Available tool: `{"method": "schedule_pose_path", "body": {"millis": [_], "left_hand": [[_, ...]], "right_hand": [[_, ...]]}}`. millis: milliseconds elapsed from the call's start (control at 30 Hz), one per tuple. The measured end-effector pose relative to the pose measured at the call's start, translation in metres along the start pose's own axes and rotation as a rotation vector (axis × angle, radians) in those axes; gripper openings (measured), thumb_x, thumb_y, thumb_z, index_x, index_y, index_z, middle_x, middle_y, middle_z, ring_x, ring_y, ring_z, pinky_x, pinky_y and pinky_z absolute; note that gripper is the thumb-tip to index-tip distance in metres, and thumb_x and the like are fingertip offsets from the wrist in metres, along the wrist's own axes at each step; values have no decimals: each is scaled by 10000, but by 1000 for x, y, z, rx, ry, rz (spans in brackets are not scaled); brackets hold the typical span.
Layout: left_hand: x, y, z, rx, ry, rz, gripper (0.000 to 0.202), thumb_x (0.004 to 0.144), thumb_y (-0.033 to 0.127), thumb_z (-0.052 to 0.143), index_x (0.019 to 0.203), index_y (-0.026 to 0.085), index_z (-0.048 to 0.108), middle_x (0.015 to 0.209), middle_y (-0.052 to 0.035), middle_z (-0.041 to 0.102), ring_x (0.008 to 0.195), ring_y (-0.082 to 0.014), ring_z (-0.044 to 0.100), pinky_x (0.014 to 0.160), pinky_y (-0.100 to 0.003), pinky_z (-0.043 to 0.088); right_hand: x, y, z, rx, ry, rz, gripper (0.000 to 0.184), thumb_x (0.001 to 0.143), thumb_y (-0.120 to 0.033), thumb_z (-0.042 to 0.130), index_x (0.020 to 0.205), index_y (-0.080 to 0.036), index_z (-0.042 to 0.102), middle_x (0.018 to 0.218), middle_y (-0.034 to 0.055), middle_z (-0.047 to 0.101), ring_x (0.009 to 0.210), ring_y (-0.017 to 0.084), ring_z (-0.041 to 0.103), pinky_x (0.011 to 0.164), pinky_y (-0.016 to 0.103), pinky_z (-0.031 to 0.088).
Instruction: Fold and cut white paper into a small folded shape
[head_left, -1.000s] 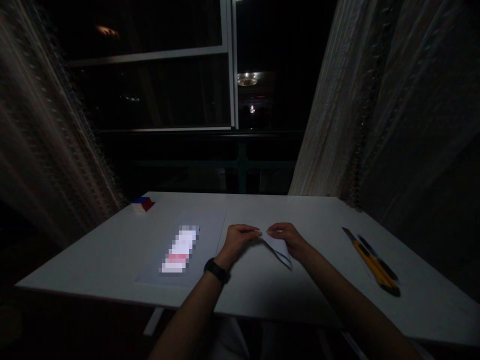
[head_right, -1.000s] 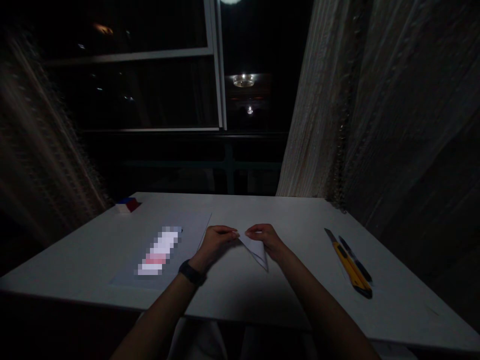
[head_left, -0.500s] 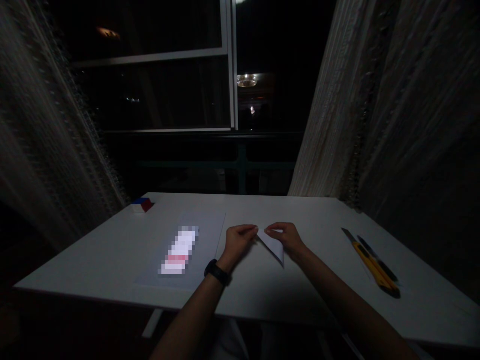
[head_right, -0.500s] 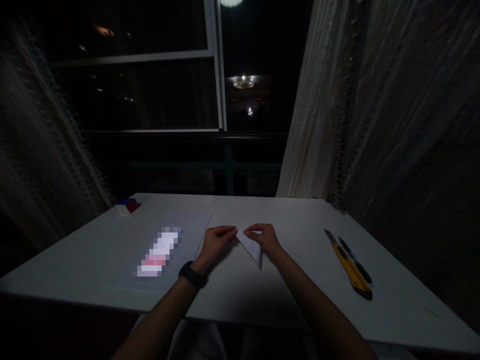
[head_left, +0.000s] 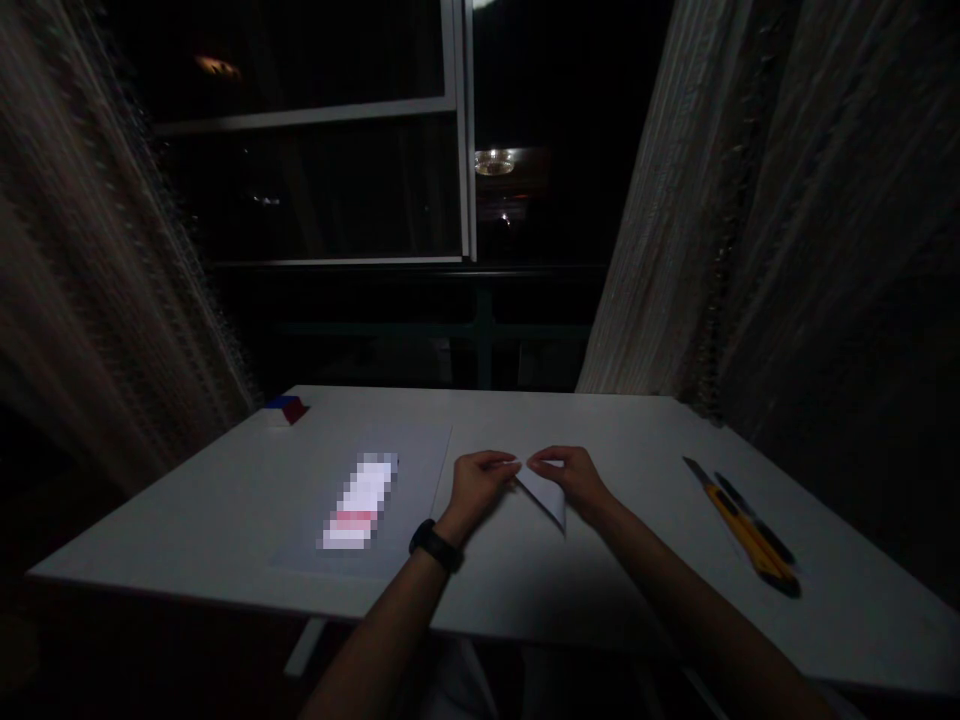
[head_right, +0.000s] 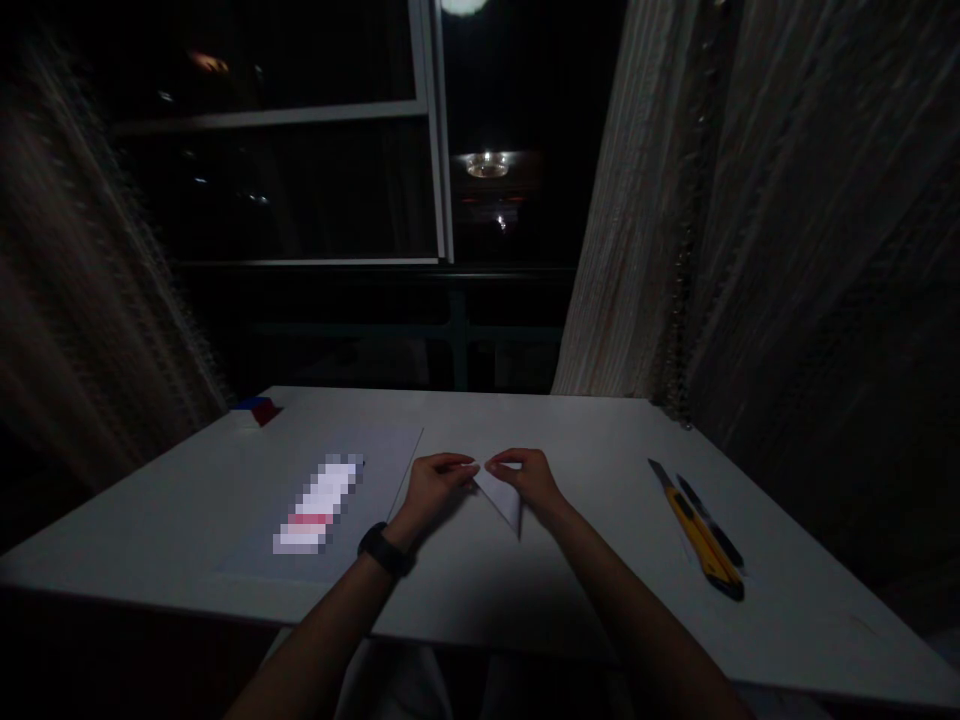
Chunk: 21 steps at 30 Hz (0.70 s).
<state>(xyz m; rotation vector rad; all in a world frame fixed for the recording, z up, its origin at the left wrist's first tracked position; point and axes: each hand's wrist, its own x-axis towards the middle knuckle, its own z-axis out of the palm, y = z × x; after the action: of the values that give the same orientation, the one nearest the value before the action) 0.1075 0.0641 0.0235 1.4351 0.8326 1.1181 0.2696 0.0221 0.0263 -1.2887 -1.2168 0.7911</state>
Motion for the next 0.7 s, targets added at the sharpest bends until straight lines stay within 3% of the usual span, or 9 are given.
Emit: {"method": "schedule_pose_path", "body": {"millis": [167,367,700], "left_hand": [[2,-2,-2,51,68,35,269,583,326,738,739,109,709,637,-84,679,535,-147,604,521,-239,470],[2,0,-3,59,124,50,279,584,328,732,754,107,712,623,-74,673,497,-129,576,504,-234,450],[3,3,-4,6,130,4,305,569,335,745,762,101,709,620,-76,672,504,-134,579,500,-233,456]], "right_hand": [[0,1,1,90,17,-6,325,532,-401,746,738,-156,694,706,40,658,673,173,572,622,282,417],[-2,-2,2,243,46,250,393,500,-429,768,726,-132,648,594,11,600,562,136,541,541,253,418],[-3,-8,2,303,69,265,376,467,-378,797,687,-115,641,606,30,612,549,130,546,506,232,407]]}}
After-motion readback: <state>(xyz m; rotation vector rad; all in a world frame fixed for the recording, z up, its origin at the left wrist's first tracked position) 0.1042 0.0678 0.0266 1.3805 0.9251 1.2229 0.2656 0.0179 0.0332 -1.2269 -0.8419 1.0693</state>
